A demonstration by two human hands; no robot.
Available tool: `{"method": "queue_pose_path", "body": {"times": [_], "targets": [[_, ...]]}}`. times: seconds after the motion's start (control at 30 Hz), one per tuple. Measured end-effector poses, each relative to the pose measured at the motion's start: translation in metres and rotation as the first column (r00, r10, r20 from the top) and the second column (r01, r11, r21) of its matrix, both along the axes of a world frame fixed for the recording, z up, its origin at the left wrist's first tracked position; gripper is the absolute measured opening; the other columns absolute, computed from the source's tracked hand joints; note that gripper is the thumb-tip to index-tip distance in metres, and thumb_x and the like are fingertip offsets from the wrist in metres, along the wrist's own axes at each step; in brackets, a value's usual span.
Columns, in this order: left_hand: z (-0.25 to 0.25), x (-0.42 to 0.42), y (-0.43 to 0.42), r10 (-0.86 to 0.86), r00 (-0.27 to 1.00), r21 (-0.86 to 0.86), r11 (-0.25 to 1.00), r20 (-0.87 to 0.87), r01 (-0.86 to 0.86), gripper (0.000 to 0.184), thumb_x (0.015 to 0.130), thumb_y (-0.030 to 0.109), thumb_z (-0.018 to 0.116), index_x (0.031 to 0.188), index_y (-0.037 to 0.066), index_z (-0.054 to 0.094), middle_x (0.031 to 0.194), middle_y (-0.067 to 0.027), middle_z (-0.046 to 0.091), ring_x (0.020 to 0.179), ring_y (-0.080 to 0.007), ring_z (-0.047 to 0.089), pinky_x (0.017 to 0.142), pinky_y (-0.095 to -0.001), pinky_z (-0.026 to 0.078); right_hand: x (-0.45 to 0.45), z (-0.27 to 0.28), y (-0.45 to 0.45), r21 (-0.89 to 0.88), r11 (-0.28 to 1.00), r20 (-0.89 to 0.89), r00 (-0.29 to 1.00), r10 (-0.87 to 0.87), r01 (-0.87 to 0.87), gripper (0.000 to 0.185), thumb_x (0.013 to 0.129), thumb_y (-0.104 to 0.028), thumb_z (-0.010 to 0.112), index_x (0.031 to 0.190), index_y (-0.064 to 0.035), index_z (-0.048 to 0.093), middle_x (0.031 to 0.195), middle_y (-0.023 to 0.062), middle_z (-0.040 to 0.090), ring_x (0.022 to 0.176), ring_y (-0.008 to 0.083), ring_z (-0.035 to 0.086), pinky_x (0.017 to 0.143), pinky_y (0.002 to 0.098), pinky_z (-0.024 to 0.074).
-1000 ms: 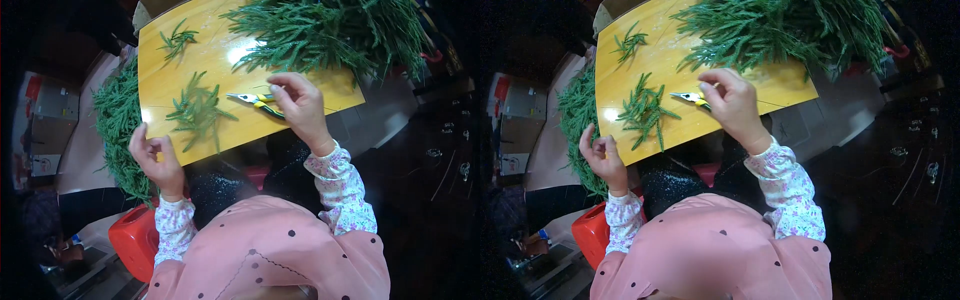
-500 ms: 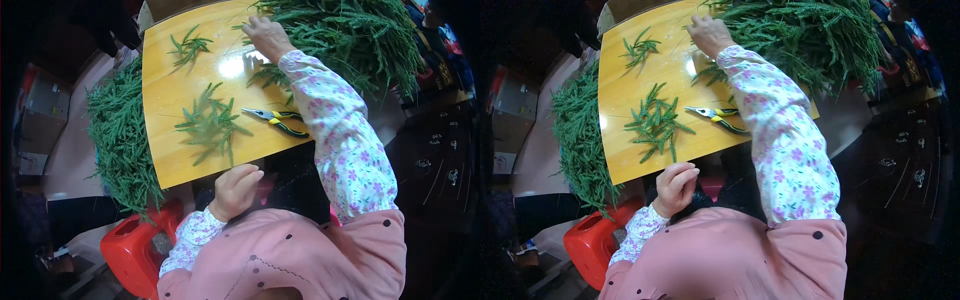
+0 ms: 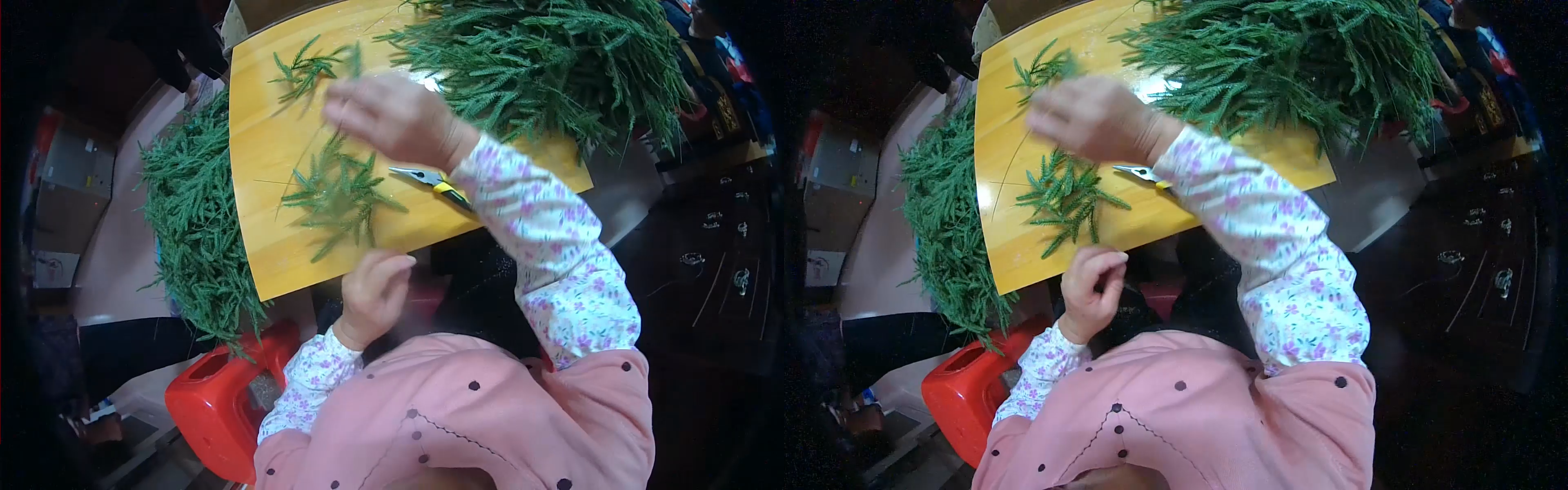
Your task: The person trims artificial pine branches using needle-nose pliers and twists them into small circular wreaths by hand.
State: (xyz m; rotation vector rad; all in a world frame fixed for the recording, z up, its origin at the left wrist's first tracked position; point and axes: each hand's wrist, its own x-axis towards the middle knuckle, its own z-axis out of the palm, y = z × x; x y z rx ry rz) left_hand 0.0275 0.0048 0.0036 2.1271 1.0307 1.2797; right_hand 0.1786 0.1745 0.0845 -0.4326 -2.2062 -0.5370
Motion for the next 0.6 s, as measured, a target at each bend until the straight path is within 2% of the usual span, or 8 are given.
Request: {"method": "queue_pose_path", "body": {"times": [0.07, 0.13, 0.23, 0.3, 0.4, 0.47, 0.5, 0.6], "targets": [[0.002, -0.002, 0.002, 0.017, 0.996, -0.086, 0.996, 0.089, -0.009, 0.018, 0.080, -0.009, 0.063, 0.095, 0.001, 0.062, 0.088, -0.0083, 0.061, 0.068, -0.0147, 0.058, 0.060, -0.0254, 0.047, -0.012, 0.007, -0.038, 0.035, 0.996, 0.018, 0.997, 0.081, -0.082, 0.022, 0.076, -0.016, 0.066, 0.095, -0.0063, 0.061, 0.102, 0.0084, 0.062, 0.085, 0.0226, 0.064, 0.069, 0.0308, 0.0545], [-0.002, -0.010, 0.000, 0.129, 0.986, -0.263, 0.960, 0.105, -0.098, 0.011, 0.085, -0.001, 0.064, 0.095, 0.001, 0.062, 0.077, -0.0093, 0.061, 0.069, -0.0189, 0.061, 0.058, -0.0289, 0.046, -0.015, 0.001, -0.057, 0.068, 0.987, -0.024, 0.989, 0.146, -0.144, 0.024, 0.073, -0.018, 0.063, 0.093, -0.0059, 0.058, 0.095, 0.0070, 0.059, 0.082, 0.0222, 0.061, 0.069, 0.0307, 0.0526], [0.004, -0.020, 0.004, 0.257, 0.881, -0.651, 0.755, 0.398, 0.074, 0.015, 0.094, 0.009, 0.057, 0.106, 0.001, 0.060, 0.081, -0.0060, 0.062, 0.066, -0.0137, 0.059, 0.056, -0.0248, 0.045, -0.007, -0.006, -0.086, 0.031, 0.978, -0.127, 0.970, 0.210, -0.208, 0.028, 0.070, -0.018, 0.063, 0.094, -0.0037, 0.057, 0.096, 0.0087, 0.059, 0.084, 0.0247, 0.061, 0.073, 0.0317, 0.0527], [0.008, -0.018, 0.009, 0.268, 0.788, -0.644, 0.738, 0.555, 0.201, 0.024, 0.099, 0.017, 0.050, 0.115, 0.000, 0.055, 0.083, -0.0057, 0.062, 0.064, -0.0136, 0.059, 0.055, -0.0231, 0.046, 0.005, -0.012, -0.104, -0.017, 0.977, -0.162, 0.964, 0.209, -0.214, 0.031, 0.069, -0.017, 0.063, 0.095, -0.0024, 0.058, 0.099, 0.0108, 0.060, 0.088, 0.0269, 0.063, 0.076, 0.0327, 0.0534], [0.022, -0.013, 0.021, 0.248, 0.617, -0.602, 0.645, 0.747, 0.470, 0.038, 0.103, 0.027, 0.040, 0.127, -0.002, 0.048, 0.098, -0.0105, 0.063, 0.083, -0.0185, 0.061, 0.075, -0.0296, 0.050, 0.020, -0.023, -0.126, -0.111, 0.970, -0.156, 0.968, 0.197, -0.215, 0.031, 0.070, -0.013, 0.064, 0.099, -0.0013, 0.058, 0.102, 0.0135, 0.063, 0.090, 0.0294, 0.064, 0.076, 0.0349, 0.0546], [0.035, -0.003, 0.029, 0.267, 0.509, -0.556, 0.591, 0.819, 0.585, 0.040, 0.104, 0.028, 0.036, 0.129, -0.001, 0.046, 0.114, -0.0159, 0.062, 0.106, -0.0234, 0.060, 0.097, -0.0369, 0.045, 0.026, -0.024, -0.137, -0.207, 0.945, -0.145, 0.963, 0.226, -0.253, 0.030, 0.075, -0.008, 0.065, 0.103, 0.0002, 0.057, 0.100, 0.0153, 0.065, 0.087, 0.0313, 0.066, 0.072, 0.0371, 0.0564], [0.036, -0.005, 0.032, 0.256, 0.501, -0.543, 0.597, 0.827, 0.591, 0.037, 0.102, 0.026, 0.041, 0.127, -0.001, 0.049, 0.113, -0.0143, 0.063, 0.106, -0.0224, 0.060, 0.094, -0.0359, 0.048, 0.026, -0.030, -0.144, -0.190, 0.956, -0.153, 0.969, 0.196, -0.223, 0.029, 0.074, -0.007, 0.064, 0.101, 0.0007, 0.057, 0.099, 0.0148, 0.065, 0.085, 0.0302, 0.065, 0.071, 0.0370, 0.0564], [0.038, 0.001, 0.037, 0.322, 0.564, -0.582, 0.723, 0.760, 0.372, 0.030, 0.100, 0.021, 0.049, 0.121, 0.000, 0.054, 0.105, -0.0092, 0.064, 0.093, -0.0165, 0.062, 0.083, -0.0322, 0.052, 0.032, -0.038, -0.156, -0.250, 0.947, -0.153, 0.974, 0.165, -0.200, 0.027, 0.069, -0.011, 0.064, 0.094, -0.0021, 0.060, 0.098, 0.0113, 0.063, 0.083, 0.0257, 0.064, 0.072, 0.0334, 0.0538]]}}
